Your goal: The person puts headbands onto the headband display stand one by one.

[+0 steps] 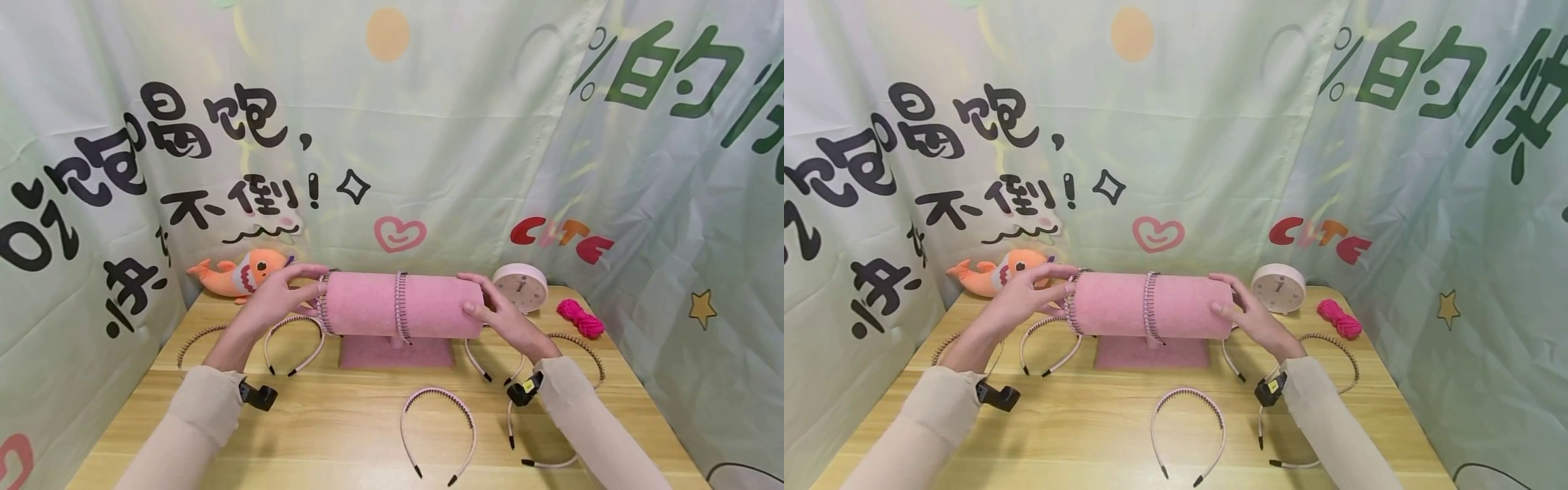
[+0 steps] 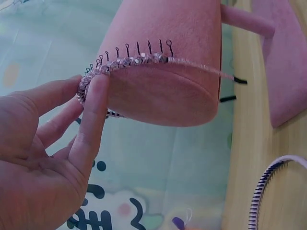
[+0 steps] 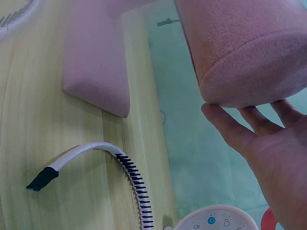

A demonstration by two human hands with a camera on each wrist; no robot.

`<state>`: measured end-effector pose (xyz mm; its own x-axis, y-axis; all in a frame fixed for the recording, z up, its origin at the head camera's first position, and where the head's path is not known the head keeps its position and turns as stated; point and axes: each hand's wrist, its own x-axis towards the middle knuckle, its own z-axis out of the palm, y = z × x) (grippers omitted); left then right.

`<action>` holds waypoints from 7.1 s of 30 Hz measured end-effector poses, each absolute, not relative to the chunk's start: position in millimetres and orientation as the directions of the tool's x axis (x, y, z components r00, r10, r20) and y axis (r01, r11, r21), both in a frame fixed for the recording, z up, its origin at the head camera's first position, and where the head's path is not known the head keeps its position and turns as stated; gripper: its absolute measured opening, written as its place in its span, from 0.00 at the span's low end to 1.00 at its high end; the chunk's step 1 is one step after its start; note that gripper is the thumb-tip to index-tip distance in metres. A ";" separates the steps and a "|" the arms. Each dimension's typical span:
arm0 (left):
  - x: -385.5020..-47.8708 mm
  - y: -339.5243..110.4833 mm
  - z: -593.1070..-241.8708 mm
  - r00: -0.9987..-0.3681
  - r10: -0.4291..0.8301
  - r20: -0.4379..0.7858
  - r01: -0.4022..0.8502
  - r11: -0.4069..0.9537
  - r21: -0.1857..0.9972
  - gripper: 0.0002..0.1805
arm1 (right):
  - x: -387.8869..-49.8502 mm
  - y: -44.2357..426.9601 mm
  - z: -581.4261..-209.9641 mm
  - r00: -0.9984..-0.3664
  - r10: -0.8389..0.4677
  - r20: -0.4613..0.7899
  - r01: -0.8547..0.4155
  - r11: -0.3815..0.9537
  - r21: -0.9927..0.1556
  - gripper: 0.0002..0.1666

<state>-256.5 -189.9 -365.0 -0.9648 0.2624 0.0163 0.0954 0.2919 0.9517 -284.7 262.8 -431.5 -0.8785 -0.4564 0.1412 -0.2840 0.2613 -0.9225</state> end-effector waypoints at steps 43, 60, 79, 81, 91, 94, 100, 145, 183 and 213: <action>-263.1 -174.5 -390.9 -0.860 0.380 0.341 0.496 0.465 0.733 0.23 | -281.8 263.0 -430.2 -0.887 -0.444 0.131 -0.278 0.283 -0.918 0.34; -268.7 -137.1 -386.7 -0.823 0.410 0.393 0.567 0.542 0.620 0.23 | -284.3 263.2 -433.0 -0.885 -0.444 0.141 -0.280 0.266 -0.922 0.34; -269.8 -111.3 -371.5 -0.807 0.469 0.358 0.587 0.703 0.401 0.23 | -281.9 262.1 -430.5 -0.885 -0.447 0.132 -0.270 0.260 -0.927 0.34; -269.6 -110.2 -369.6 -0.810 0.472 0.348 0.583 0.708 0.398 0.23 | -281.9 261.8 -430.4 -0.885 -0.446 0.132 -0.269 0.259 -0.928 0.34; -269.3 -104.9 -365.1 -0.816 0.474 0.330 0.575 0.721 0.387 0.22 | -282.5 261.6 -430.6 -0.886 -0.445 0.131 -0.272 0.269 -0.924 0.34; -269.8 -103.8 -365.5 -0.817 0.473 0.329 0.573 0.726 0.380 0.22 | -282.7 262.6 -431.1 -0.887 -0.443 0.130 -0.272 0.275 -0.922 0.34; -271.4 -103.1 -368.1 -0.805 0.483 0.345 0.589 0.719 0.369 0.23 | -282.4 264.1 -432.0 -0.887 -0.442 0.131 -0.273 0.275 -0.922 0.34; -295.8 -268.7 -467.7 -0.969 0.127 0.212 0.243 0.638 0.730 0.22 | -281.2 262.4 -429.7 -0.889 -0.441 0.126 -0.270 0.281 -0.921 0.34; -299.4 -268.2 -507.8 -0.961 0.257 0.104 0.268 0.769 0.580 0.10 | -283.9 264.7 -432.3 -0.884 -0.443 0.148 -0.292 0.276 -0.916 0.33; -284.3 -294.1 -481.3 -0.967 0.252 -0.032 0.179 0.766 0.618 0.13 | -283.3 264.6 -434.0 -0.881 -0.449 0.147 -0.291 0.271 -0.918 0.34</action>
